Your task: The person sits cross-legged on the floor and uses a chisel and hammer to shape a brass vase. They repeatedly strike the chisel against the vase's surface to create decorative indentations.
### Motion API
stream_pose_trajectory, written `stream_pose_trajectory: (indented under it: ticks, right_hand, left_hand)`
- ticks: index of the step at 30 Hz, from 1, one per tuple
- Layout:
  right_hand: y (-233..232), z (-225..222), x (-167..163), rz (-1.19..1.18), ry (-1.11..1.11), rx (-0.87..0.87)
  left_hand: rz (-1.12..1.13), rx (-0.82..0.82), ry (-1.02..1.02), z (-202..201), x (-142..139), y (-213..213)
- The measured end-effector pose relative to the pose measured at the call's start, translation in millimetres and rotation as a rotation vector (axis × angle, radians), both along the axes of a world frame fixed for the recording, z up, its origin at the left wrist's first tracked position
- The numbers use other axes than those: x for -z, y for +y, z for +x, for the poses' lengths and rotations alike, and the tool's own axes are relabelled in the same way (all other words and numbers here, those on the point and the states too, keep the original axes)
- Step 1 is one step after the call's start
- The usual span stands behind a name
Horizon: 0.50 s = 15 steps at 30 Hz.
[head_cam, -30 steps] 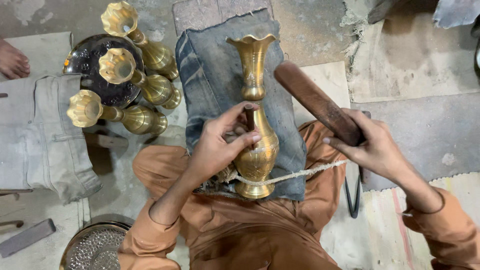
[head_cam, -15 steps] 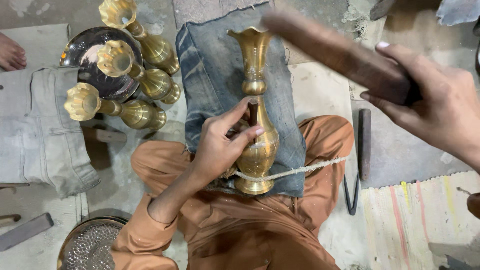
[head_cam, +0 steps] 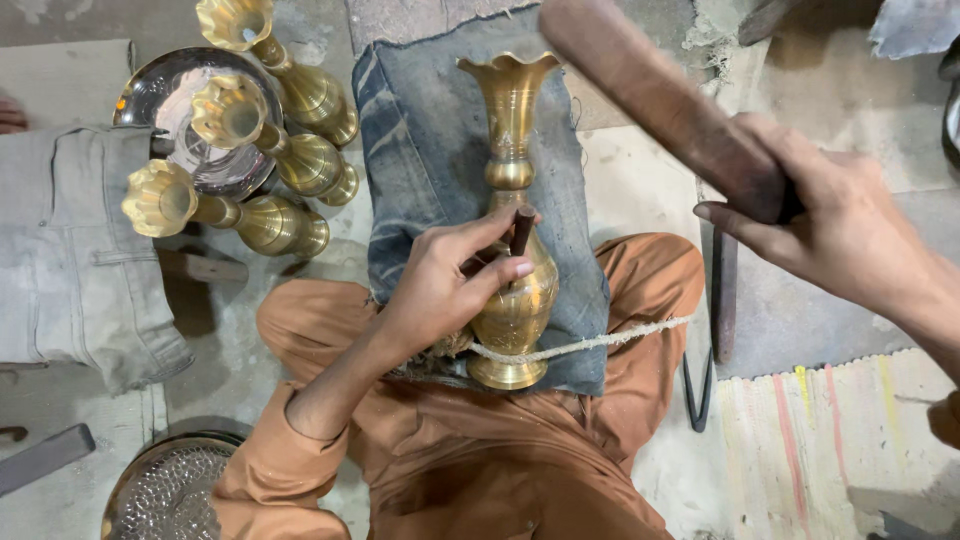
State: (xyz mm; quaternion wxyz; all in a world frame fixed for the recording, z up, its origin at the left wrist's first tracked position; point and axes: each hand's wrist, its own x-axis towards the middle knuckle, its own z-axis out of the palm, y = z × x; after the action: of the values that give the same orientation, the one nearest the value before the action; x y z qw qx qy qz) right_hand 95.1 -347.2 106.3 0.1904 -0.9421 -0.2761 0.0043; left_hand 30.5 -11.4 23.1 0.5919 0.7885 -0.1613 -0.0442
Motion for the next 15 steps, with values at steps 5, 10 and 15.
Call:
stream_pose_trajectory:
  ticks: [5,10,15]
  right_hand:
    - [-7,-2,-4,-0.472,-0.231,-0.11]
    - [-8,0,-20,-0.386,-0.266,-0.087]
    - [-11,2,-16,-0.044,-0.255,-0.069]
  left_hand:
    - [-0.011,-0.079,-0.098,-1,3,-5]
    - [-0.014,-0.116,0.014,-3,1,-9]
    - [-0.013,-0.107,-0.095,-5,0,-9]
